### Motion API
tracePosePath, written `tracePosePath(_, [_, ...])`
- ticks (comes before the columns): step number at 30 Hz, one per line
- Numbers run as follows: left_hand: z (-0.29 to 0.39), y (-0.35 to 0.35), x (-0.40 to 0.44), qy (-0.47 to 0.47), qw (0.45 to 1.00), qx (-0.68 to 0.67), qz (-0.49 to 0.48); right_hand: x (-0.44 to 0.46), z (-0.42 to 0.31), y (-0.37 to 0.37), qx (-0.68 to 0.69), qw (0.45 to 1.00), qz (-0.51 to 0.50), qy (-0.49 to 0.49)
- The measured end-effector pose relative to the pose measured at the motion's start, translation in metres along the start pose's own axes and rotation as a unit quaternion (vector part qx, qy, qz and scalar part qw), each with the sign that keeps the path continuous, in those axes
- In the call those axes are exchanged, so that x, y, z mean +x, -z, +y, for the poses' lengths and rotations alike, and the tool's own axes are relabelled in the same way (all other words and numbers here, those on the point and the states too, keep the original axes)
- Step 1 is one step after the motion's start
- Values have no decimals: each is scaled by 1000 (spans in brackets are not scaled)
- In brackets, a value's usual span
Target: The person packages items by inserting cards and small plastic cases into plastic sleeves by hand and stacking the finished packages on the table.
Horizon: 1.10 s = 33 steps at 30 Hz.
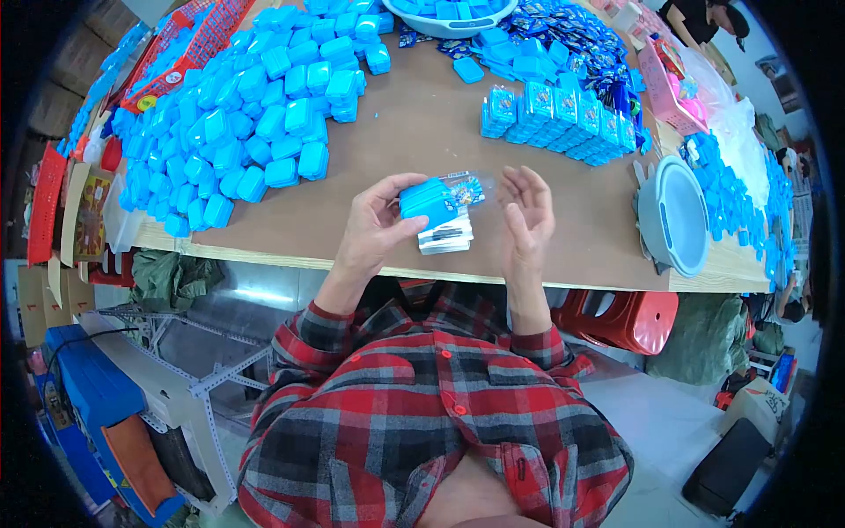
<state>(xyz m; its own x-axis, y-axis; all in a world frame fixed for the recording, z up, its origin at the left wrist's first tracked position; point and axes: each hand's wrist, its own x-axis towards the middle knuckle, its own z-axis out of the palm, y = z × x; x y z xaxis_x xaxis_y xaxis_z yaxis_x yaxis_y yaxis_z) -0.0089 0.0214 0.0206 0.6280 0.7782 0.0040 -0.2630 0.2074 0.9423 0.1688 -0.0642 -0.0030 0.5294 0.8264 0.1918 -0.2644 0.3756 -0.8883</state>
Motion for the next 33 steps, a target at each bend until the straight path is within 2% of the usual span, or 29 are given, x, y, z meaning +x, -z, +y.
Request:
tracePosePath(3, [-2, -12, 1, -29, 999, -18, 20, 1, 8, -7, 129, 987, 20, -92])
tracePosePath(8, [-10, -26, 2, -94, 995, 28, 21, 2, -1, -29, 123, 986, 21, -114])
tracePosePath(14, [-20, -31, 2, -47, 996, 12, 78, 3, -4, -25, 106, 983, 0, -153])
tracePosePath(16, [-12, -29, 5, -105, 982, 149, 36, 6, -7, -20, 115, 980, -2, -163])
tracePosePath(18, [-2, -27, 8, -160, 945, 284, -8, 8, -10, -15, 125, 977, -4, -176])
tracePosePath(19, [3, -25, 11, -157, 946, 285, -10, 7, -12, -14, 127, 976, -1, -177])
tracePosePath(23, [22, -16, 30, -224, 875, 404, -149, 1, -17, -13, 86, 965, -96, -228])
tracePosePath(28, [25, -13, 35, -199, 867, 402, -218, -9, -15, -13, 87, 964, -87, -237])
tracePosePath(33, [18, -13, 35, -187, 882, 374, -219, -12, -10, -11, 94, 963, -90, -236])
